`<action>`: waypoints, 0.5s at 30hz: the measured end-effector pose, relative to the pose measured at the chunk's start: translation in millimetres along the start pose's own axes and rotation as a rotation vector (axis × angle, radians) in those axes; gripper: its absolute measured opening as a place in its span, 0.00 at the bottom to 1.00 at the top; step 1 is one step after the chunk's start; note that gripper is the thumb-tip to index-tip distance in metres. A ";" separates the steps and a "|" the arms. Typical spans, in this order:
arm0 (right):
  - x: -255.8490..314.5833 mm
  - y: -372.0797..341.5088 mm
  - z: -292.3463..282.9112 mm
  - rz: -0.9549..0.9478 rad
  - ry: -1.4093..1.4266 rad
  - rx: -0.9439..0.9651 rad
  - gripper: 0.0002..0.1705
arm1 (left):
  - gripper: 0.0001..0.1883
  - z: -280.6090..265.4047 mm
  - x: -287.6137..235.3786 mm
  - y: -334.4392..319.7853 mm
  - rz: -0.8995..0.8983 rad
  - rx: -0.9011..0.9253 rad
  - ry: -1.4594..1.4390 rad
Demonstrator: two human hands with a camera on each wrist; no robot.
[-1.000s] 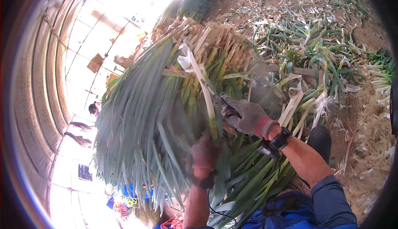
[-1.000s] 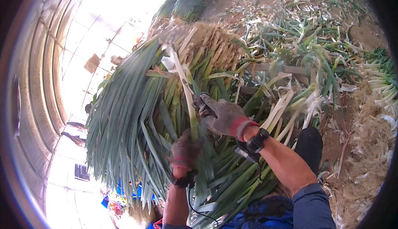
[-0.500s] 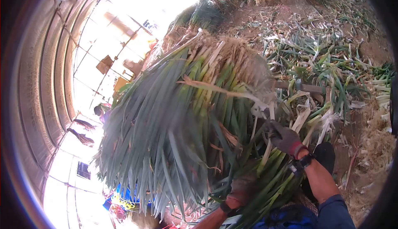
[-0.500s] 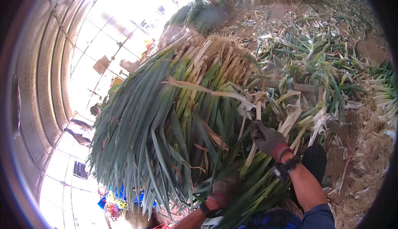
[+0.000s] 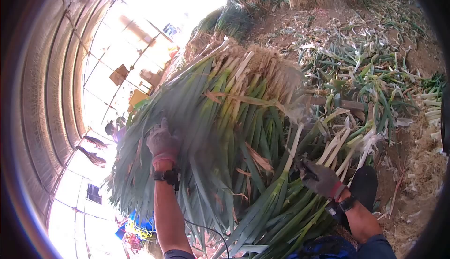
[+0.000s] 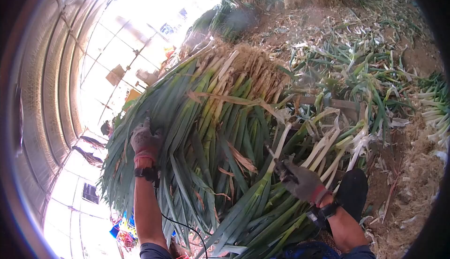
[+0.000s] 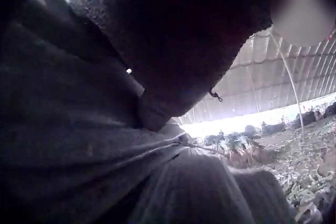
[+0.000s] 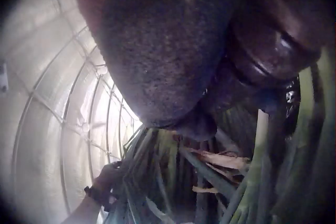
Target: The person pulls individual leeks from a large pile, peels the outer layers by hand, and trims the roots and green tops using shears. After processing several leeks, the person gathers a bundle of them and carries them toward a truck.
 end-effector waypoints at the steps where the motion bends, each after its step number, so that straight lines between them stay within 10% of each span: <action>1: 8.9 -2.5 3.8 0.007 0.002 0.032 0.30 | 0.30 -2.2 -1.3 0.4 0.005 0.034 -0.063; 15: 33.6 -5.2 0.0 -0.080 0.053 0.031 0.33 | 0.27 -36.9 -16.3 -184.4 0.147 0.051 -0.484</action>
Point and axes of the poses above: each hand's wrist, its own y-axis towards the middle knuckle, its own z-axis out of the palm, x = y × z, the point moved 8 cm from there along y, towards the middle knuckle
